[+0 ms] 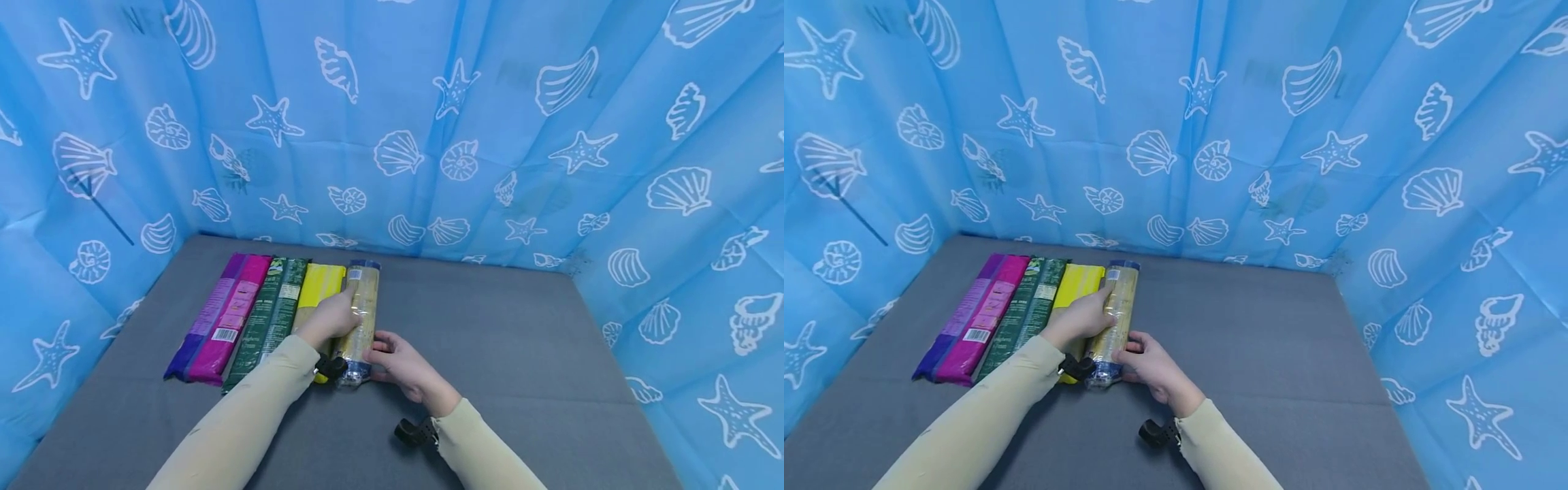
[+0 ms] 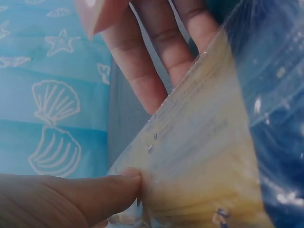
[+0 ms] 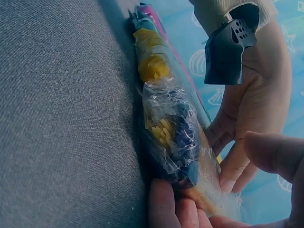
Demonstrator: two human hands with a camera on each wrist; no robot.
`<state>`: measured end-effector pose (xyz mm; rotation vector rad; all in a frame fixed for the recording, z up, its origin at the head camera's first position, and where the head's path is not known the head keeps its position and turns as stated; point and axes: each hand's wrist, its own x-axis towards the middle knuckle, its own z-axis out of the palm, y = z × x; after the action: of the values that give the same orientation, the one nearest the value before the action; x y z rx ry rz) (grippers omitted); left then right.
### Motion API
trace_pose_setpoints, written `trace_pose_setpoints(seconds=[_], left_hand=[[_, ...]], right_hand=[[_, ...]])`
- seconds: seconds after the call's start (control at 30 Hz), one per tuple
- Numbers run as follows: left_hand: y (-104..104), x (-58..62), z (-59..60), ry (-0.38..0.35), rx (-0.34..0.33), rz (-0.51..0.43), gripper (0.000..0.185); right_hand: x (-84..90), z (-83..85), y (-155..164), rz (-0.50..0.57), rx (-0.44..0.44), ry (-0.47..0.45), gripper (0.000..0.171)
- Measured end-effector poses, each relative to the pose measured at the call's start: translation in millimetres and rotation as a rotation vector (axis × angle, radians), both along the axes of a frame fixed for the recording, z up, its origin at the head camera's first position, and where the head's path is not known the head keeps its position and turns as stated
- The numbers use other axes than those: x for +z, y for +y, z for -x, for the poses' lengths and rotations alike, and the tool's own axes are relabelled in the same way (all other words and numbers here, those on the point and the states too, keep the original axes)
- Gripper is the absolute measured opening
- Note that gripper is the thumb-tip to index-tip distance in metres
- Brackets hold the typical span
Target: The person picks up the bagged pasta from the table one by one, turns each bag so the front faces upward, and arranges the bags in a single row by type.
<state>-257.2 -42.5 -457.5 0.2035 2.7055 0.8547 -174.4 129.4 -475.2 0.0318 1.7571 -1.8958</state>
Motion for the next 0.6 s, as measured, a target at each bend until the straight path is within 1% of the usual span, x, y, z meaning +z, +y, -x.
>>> trace_pose_setpoints(seconds=[0.13, 0.3, 0.37, 0.5, 0.6], left_hand=[[2.9, 0.9, -2.1, -0.001, 0.003, -0.020, 0.081], [3.4, 2.4, -4.6, 0.013, -0.008, -0.062, 0.079], [2.3, 1.7, -5.1, 0.004, 0.004, -0.107, 0.078], [-3.0, -3.6, -4.7, -0.037, 0.027, -0.256, 0.076], [-8.0, -8.2, -3.8, -0.074, 0.029, -0.352, 0.076]], right_hand=[[-0.5, 0.9, -0.4, 0.007, 0.013, 0.007, 0.065], [0.0, 3.2, -0.6, 0.017, 0.018, -0.010, 0.060], [0.5, 4.0, 0.2, 0.016, 0.018, -0.019, 0.060], [1.2, 5.0, 2.6, -0.004, 0.021, -0.024, 0.059], [0.9, 4.7, 3.3, -0.013, 0.023, -0.024, 0.058]])
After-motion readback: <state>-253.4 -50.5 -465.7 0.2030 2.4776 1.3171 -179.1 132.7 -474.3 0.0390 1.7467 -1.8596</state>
